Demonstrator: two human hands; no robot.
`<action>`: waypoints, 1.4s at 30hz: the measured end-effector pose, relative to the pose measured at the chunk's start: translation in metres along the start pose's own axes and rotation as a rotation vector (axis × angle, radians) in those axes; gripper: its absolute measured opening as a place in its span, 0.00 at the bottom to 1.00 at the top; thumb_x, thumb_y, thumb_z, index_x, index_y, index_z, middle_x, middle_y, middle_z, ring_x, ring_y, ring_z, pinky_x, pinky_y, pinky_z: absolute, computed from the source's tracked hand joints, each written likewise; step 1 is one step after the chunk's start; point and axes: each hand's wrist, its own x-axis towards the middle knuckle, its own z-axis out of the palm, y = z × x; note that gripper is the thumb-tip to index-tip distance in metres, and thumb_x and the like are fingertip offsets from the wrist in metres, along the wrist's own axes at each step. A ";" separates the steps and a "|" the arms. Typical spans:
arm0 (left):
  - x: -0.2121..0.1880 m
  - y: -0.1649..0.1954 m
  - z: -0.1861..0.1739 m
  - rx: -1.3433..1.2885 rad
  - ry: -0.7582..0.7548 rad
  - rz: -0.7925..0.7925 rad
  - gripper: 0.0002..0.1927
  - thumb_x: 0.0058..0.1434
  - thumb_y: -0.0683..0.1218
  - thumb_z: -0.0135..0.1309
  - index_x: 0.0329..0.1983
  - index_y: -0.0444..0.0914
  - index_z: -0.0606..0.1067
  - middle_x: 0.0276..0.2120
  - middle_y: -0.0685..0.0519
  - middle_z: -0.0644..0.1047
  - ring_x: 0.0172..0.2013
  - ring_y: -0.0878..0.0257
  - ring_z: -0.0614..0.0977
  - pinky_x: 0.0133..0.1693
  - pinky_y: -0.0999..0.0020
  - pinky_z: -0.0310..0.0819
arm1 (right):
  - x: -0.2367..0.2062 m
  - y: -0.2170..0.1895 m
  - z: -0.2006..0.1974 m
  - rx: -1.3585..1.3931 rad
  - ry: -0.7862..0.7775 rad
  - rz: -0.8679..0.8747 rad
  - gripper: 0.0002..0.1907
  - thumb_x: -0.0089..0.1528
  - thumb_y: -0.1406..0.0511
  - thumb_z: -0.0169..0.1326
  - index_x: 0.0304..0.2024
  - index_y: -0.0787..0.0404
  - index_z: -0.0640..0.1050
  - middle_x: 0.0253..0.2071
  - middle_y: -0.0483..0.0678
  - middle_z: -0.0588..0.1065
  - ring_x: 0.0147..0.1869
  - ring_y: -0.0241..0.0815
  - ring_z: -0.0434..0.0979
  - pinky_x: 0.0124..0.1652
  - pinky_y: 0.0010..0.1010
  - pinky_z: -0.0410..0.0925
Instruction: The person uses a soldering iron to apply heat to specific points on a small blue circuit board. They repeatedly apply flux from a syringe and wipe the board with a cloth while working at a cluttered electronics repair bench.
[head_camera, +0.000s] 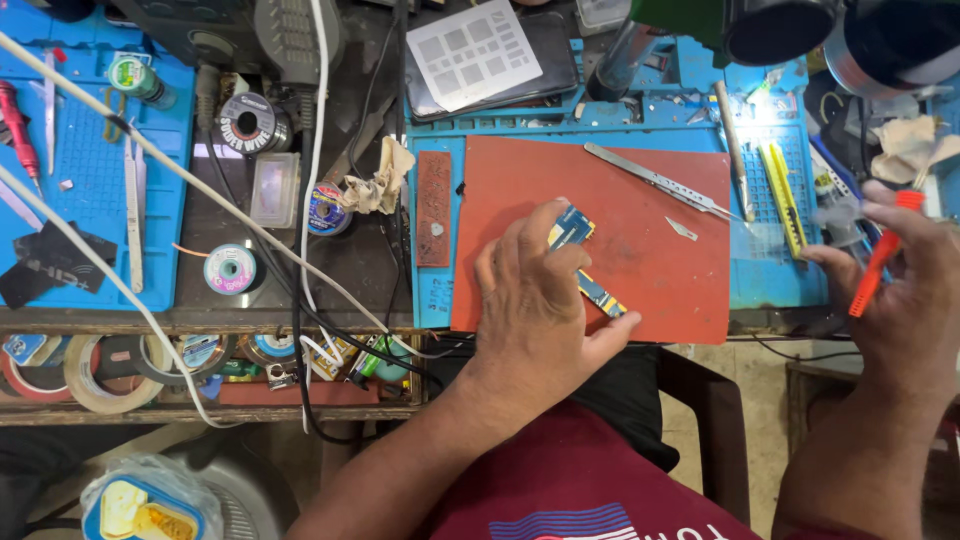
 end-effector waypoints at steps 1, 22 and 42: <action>0.000 -0.001 -0.003 -0.023 0.000 0.000 0.47 0.48 0.56 0.75 0.59 0.44 0.55 0.69 0.41 0.58 0.69 0.43 0.63 0.65 0.40 0.53 | -0.001 -0.002 0.002 -0.015 0.031 -0.028 0.21 0.68 0.69 0.66 0.57 0.68 0.70 0.56 0.59 0.77 0.55 0.51 0.80 0.54 0.35 0.74; 0.004 -0.018 -0.031 -0.004 -0.058 -0.034 0.63 0.47 0.66 0.73 0.74 0.38 0.48 0.67 0.43 0.64 0.67 0.43 0.65 0.68 0.41 0.52 | 0.042 -0.172 0.035 0.561 -0.188 0.247 0.12 0.59 0.75 0.64 0.46 0.69 0.80 0.37 0.54 0.80 0.37 0.40 0.83 0.36 0.25 0.73; 0.004 -0.021 -0.031 -0.011 -0.081 -0.027 0.62 0.48 0.62 0.73 0.75 0.37 0.49 0.65 0.44 0.65 0.65 0.47 0.67 0.68 0.44 0.52 | 0.040 -0.171 0.044 0.565 -0.160 0.208 0.12 0.58 0.75 0.65 0.45 0.69 0.81 0.37 0.55 0.80 0.37 0.42 0.82 0.34 0.24 0.73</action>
